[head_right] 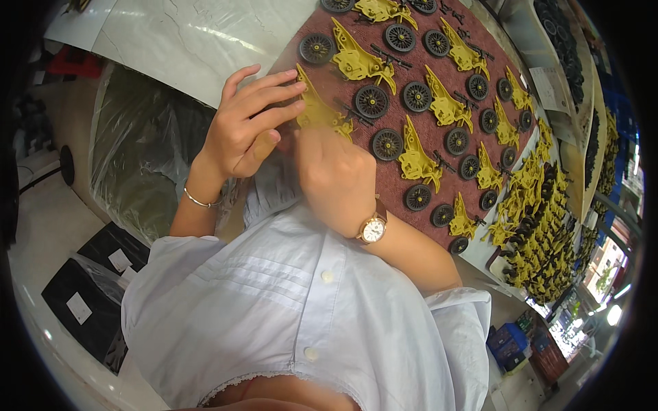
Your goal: The person assembles small plastic toy motorcycles by hand, attaching wheels to the frames at a production workbench.
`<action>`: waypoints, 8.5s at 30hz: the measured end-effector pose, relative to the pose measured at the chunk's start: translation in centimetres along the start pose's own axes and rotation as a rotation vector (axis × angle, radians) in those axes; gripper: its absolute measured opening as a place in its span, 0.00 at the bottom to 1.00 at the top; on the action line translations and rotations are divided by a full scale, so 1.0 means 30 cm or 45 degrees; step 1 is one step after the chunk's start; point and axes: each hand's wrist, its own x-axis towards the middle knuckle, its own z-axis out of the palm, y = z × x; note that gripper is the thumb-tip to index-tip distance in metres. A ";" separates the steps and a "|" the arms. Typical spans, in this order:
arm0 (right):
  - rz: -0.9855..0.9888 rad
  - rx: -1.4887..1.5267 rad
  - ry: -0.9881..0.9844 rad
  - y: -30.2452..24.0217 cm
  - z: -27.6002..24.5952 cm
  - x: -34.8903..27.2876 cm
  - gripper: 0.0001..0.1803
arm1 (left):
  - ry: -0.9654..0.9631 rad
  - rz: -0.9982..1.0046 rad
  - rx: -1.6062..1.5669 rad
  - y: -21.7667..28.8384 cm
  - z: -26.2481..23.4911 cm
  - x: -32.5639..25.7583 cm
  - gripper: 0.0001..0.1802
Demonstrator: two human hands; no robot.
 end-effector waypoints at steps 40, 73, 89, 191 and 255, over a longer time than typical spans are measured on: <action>0.433 0.941 0.047 0.103 -0.171 -0.055 0.18 | 0.006 0.044 0.158 0.052 -0.023 0.060 0.17; 0.430 0.717 0.252 0.329 -0.321 -0.317 0.12 | 0.010 0.120 0.223 0.413 0.263 0.277 0.08; 0.290 0.221 0.047 0.279 -0.250 -0.294 0.09 | -0.596 0.133 0.225 0.347 0.208 0.262 0.22; 1.129 1.552 0.346 0.347 -0.522 -0.440 0.30 | 0.008 0.370 -0.496 0.543 0.489 0.334 0.17; 0.092 -0.091 -0.115 0.526 -0.285 -0.136 0.09 | -0.337 -0.120 0.609 0.352 0.294 0.410 0.24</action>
